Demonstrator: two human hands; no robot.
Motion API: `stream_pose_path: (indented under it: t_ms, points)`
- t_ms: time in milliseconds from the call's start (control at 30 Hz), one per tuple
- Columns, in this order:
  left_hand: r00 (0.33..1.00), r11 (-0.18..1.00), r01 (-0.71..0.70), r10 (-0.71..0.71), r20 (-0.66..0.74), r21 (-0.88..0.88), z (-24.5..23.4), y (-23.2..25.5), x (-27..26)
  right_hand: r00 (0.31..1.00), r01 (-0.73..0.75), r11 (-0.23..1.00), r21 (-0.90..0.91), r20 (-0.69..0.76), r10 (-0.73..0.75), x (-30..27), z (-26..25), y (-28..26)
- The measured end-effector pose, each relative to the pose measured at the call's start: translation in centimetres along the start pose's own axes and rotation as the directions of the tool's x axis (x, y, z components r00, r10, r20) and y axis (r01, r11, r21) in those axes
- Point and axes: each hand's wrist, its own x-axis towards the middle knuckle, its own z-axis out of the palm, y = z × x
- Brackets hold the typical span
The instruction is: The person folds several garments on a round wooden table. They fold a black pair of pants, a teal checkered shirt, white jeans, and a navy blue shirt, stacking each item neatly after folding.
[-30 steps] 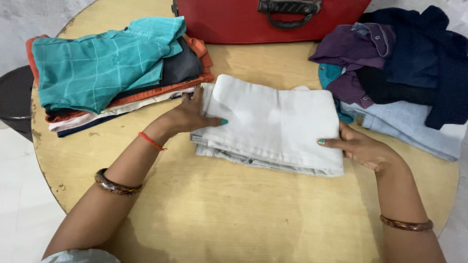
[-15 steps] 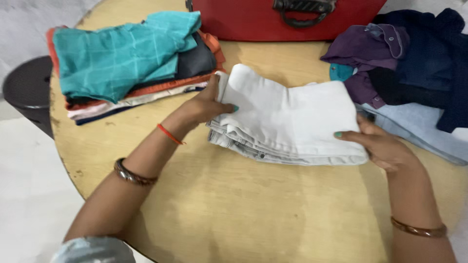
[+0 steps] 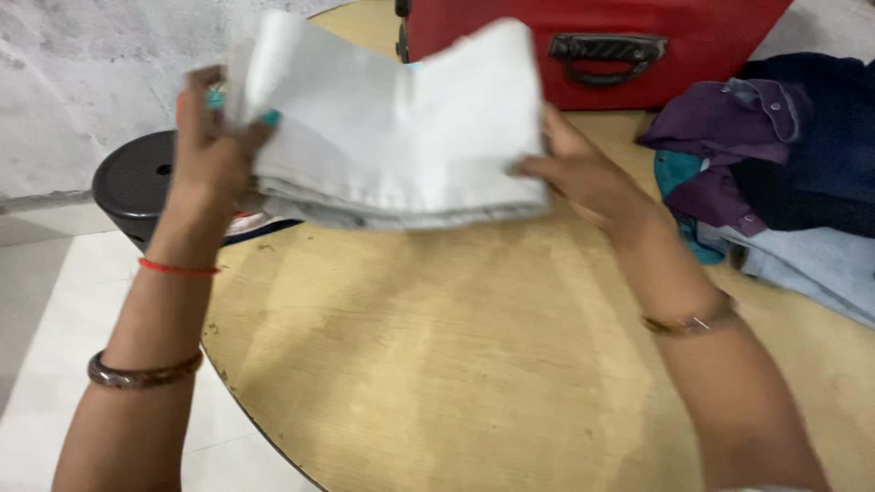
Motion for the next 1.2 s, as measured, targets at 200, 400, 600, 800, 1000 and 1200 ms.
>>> stream_pose_path:
  t_ms: [200,400,600,800,1000,1200]
  points:
    - [0.970,0.985,-0.171,0.161,-0.179,-0.039,-5.9,-5.7,3.2,0.993,0.121,0.988,0.100,-0.019,-0.120,11.8,4.2,3.0]
    - [0.966,0.984,-0.156,0.135,-0.221,-0.083,-9.0,-11.8,6.7,0.985,0.170,0.964,0.205,-0.077,-0.157,18.8,5.0,10.0]
    - [0.960,0.984,0.119,-0.080,-0.268,0.133,-8.6,-14.6,7.8,0.940,0.293,0.952,-0.089,-0.157,-0.304,22.6,5.1,19.6]
    - [0.908,0.311,-0.069,0.412,-0.069,0.948,-3.3,-10.8,6.7,0.937,0.086,0.896,-0.436,-0.271,-0.222,19.0,4.8,19.0]
    - [0.705,0.212,-0.665,0.493,0.509,0.716,14.5,-5.7,2.8,0.952,0.172,0.865,-0.472,-0.145,-0.268,5.4,1.4,12.1]
    - [0.522,0.408,-0.850,0.579,0.626,0.331,34.2,0.1,-4.7,0.888,0.142,0.778,-0.612,-0.269,-0.373,-8.6,-8.0,9.4]
